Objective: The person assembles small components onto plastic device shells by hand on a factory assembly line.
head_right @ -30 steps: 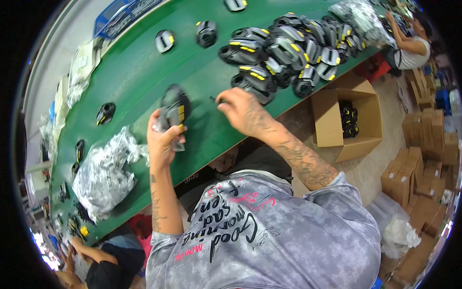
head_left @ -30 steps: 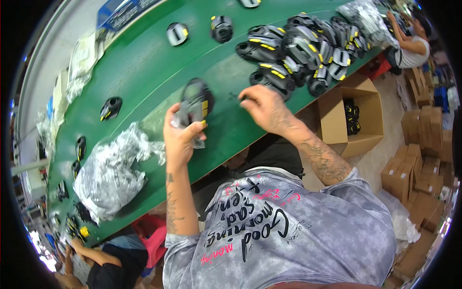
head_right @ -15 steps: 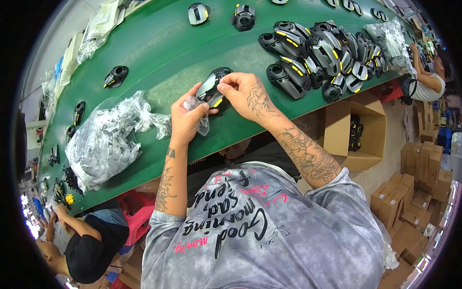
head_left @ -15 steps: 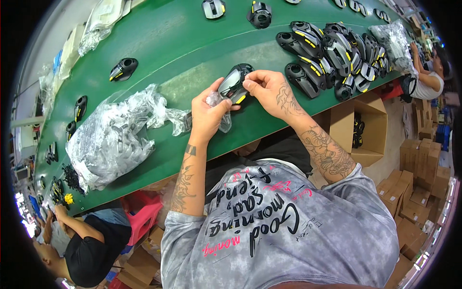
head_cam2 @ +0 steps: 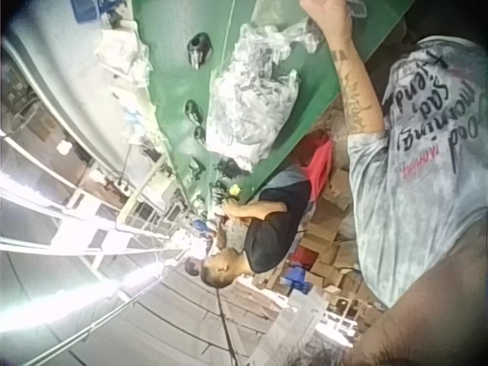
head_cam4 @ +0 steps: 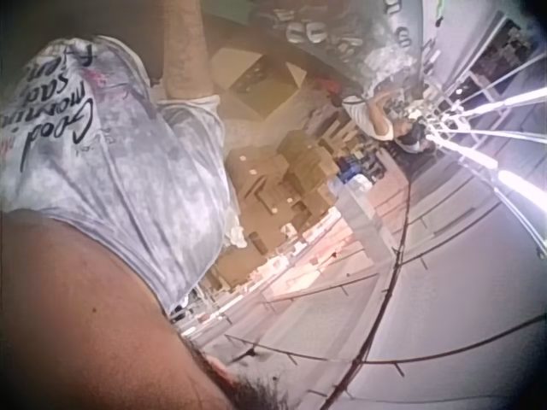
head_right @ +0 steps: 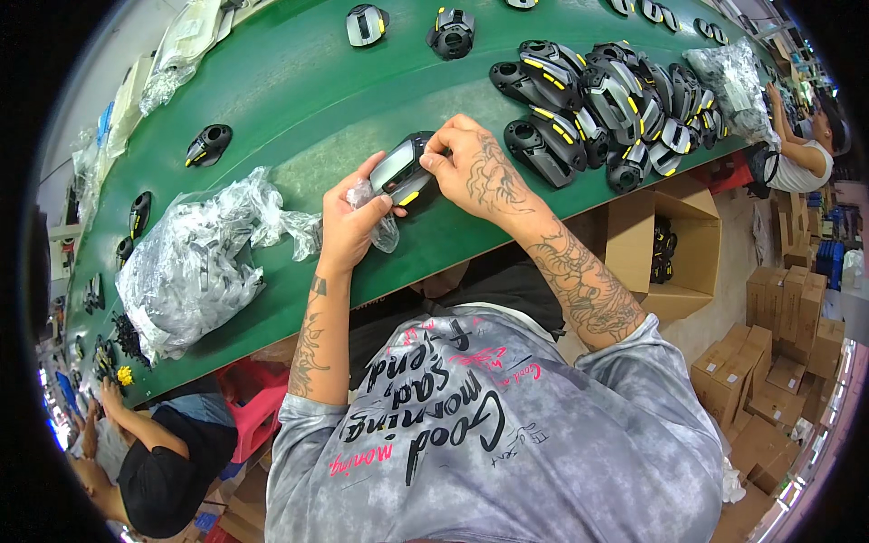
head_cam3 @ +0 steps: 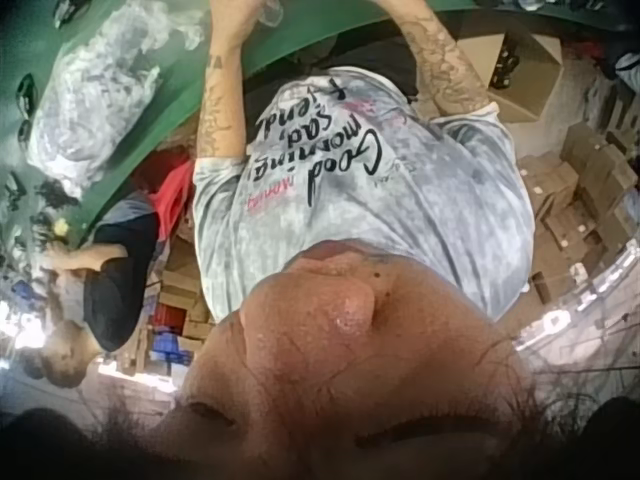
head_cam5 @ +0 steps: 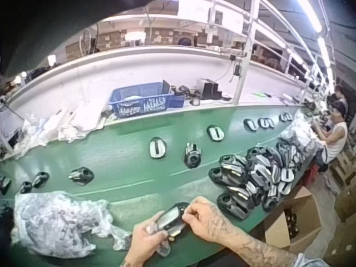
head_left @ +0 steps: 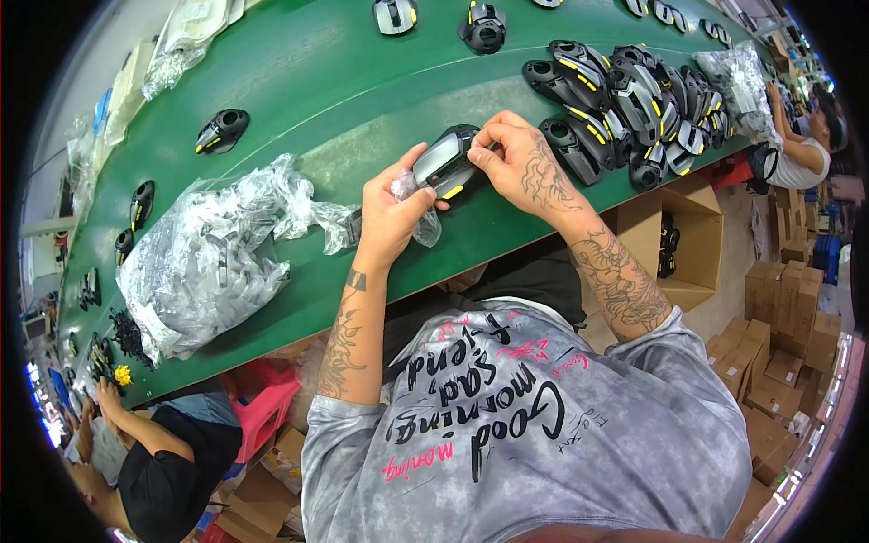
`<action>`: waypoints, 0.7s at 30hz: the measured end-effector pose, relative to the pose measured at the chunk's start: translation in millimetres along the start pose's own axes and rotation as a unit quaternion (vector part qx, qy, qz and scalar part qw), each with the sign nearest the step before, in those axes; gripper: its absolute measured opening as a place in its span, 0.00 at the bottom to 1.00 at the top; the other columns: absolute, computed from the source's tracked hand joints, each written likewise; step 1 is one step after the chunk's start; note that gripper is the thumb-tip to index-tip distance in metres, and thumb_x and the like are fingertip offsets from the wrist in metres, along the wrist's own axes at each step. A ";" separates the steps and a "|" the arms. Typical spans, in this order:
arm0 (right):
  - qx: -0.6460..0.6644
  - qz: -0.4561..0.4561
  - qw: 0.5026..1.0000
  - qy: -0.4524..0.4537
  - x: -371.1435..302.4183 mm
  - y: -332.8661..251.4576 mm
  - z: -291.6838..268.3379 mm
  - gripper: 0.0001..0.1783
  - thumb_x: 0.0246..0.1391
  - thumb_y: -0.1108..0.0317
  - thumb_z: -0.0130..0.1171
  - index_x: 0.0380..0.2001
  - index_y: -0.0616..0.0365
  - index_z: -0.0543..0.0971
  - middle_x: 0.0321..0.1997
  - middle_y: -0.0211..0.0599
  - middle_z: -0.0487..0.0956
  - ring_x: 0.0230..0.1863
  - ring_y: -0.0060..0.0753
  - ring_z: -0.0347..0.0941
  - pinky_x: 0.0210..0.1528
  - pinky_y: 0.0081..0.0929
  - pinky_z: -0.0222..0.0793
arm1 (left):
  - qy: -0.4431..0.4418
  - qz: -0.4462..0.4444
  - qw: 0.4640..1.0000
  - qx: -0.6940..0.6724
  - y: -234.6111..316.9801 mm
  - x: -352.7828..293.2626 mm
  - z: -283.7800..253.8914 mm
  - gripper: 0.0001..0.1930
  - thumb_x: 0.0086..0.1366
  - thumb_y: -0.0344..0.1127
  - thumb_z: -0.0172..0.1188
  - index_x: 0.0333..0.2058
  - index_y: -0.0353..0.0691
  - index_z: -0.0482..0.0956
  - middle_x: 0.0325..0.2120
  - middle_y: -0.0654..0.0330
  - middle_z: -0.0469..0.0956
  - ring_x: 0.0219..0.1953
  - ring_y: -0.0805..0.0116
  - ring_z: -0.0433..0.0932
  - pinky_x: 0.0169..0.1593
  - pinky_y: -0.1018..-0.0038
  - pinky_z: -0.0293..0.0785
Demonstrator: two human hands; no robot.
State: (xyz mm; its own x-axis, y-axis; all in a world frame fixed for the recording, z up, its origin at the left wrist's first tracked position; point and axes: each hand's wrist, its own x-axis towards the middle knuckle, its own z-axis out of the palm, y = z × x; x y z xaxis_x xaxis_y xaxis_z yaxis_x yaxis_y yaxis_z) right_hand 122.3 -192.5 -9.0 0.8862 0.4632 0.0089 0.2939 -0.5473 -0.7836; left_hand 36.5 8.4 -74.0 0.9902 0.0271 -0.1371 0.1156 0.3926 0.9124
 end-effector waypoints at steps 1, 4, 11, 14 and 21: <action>-0.007 -0.008 1.000 -0.004 0.2 -0.5 -0.5 0.09 0.59 0.69 0.64 0.36 0.65 0.83 0.41 0.46 0.78 0.43 0.49 0.79 0.48 0.39 0.75 | -0.006 0.009 1.000 -0.003 -0.3 0.3 0.1 0.29 0.65 0.22 0.62 0.64 0.24 0.69 0.46 0.51 0.80 0.38 0.68 0.82 0.40 0.71 0.86; -0.019 -0.027 0.999 -0.034 -1.8 0.6 0.8 0.11 0.58 0.65 0.65 0.35 0.64 0.83 0.39 0.45 0.78 0.41 0.48 0.79 0.47 0.39 0.75 | 0.023 -0.007 0.999 0.023 -0.1 -0.2 2.6 0.26 0.68 0.26 0.63 0.63 0.25 0.71 0.44 0.54 0.81 0.37 0.71 0.82 0.38 0.73 0.85; -0.052 0.033 0.997 -0.048 -1.3 3.2 17.3 0.46 0.54 0.50 0.71 0.67 0.66 0.65 0.66 0.62 0.69 0.68 0.61 0.66 0.69 0.47 0.65 | 0.060 0.047 0.995 0.066 -8.2 -3.4 12.6 0.23 0.70 0.27 0.61 0.62 0.27 0.73 0.42 0.57 0.82 0.36 0.74 0.81 0.36 0.75 0.85; 0.004 0.016 1.000 0.001 0.7 18.8 29.8 0.46 0.50 0.48 0.74 0.64 0.66 0.68 0.64 0.61 0.70 0.66 0.59 0.69 0.67 0.47 0.66 | 0.051 0.024 0.993 0.099 -5.3 -2.2 10.1 0.23 0.70 0.27 0.61 0.63 0.28 0.73 0.42 0.57 0.82 0.37 0.75 0.80 0.37 0.75 0.85; 0.013 -0.021 0.999 -0.029 0.3 20.9 22.5 0.41 0.51 0.52 0.75 0.63 0.60 0.71 0.53 0.44 0.74 0.47 0.34 0.73 0.53 0.31 0.73 | 0.077 0.044 0.991 0.102 -10.7 -6.8 13.3 0.22 0.67 0.22 0.60 0.59 0.32 0.78 0.48 0.52 0.80 0.37 0.72 0.82 0.34 0.77 0.85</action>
State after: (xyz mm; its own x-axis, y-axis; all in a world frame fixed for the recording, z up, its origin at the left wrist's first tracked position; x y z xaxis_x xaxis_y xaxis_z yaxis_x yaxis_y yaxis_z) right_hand 120.6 -188.1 -39.3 0.8504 0.5261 0.0067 0.3211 -0.5088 -0.7988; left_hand 29.6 -8.2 -77.7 0.9753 0.1987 -0.0968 0.0586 0.1895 0.9801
